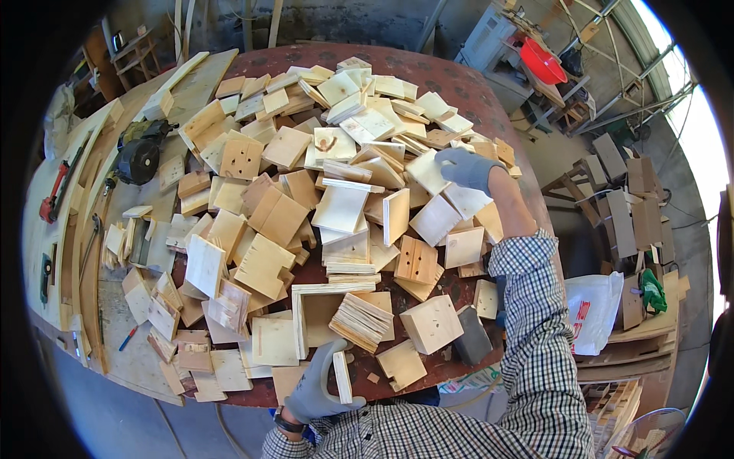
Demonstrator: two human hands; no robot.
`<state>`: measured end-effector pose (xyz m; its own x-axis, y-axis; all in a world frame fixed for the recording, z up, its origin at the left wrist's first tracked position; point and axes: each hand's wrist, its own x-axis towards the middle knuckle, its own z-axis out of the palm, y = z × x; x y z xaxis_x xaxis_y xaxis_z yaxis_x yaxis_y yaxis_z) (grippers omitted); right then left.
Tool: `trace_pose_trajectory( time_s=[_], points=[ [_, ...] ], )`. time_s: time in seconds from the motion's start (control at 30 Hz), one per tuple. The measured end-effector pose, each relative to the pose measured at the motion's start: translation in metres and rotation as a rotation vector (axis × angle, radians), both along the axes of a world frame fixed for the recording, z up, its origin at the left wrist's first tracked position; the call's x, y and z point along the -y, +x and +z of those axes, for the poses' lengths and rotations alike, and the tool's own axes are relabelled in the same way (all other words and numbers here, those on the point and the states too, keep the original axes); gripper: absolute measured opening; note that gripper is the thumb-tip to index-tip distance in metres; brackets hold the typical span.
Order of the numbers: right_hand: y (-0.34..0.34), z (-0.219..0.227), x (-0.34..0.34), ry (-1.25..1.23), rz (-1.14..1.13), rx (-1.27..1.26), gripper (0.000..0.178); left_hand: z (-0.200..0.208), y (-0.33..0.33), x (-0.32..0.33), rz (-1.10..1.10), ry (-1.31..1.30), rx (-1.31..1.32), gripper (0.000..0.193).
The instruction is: The person assembles small wooden boxes by hand, picking up pre-cut wooden pieces from a pile, aligning them, and fitting them together. The person repeatedly handles multiple pieces, stacks them, and places completed boxes on the table.
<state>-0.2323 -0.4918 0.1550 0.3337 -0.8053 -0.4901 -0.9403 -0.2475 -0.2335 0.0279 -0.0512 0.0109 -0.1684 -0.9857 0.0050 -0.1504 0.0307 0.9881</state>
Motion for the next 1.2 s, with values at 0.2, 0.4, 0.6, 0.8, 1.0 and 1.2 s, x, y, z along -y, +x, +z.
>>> trace_pose_trajectory(
  time_s=[0.2, 0.4, 0.6, 0.8, 1.0, 1.2],
  points=[
    [-0.009, 0.0, -0.016, -0.301, 0.13, -0.3, 0.07, 0.006, -0.003, 0.008, -0.037, -0.021, -0.063, 0.114],
    [0.092, 0.01, 0.017, -0.511, 0.101, -0.197, 0.075, 0.003, 0.002, 0.004, -0.025, 0.043, -0.056, 0.112],
    [0.164, -0.041, 0.107, -0.489, -0.102, -0.069, 0.082, 0.007, 0.001, 0.007, -0.035, 0.01, -0.055, 0.115],
    [0.233, -0.069, 0.113, -0.553, -0.371, 0.077, 0.083, 0.006, 0.002, 0.002, 0.001, -0.033, -0.064, 0.112],
    [0.173, -0.06, 0.098, -0.595, -0.215, 0.83, 0.062, 0.003, 0.002, 0.004, -0.026, -0.015, -0.106, 0.114],
    [0.102, 0.009, -0.004, -0.249, -0.102, 1.425, 0.054, -0.004, 0.0, 0.003, -0.008, -0.022, -0.054, 0.118]
  ],
)
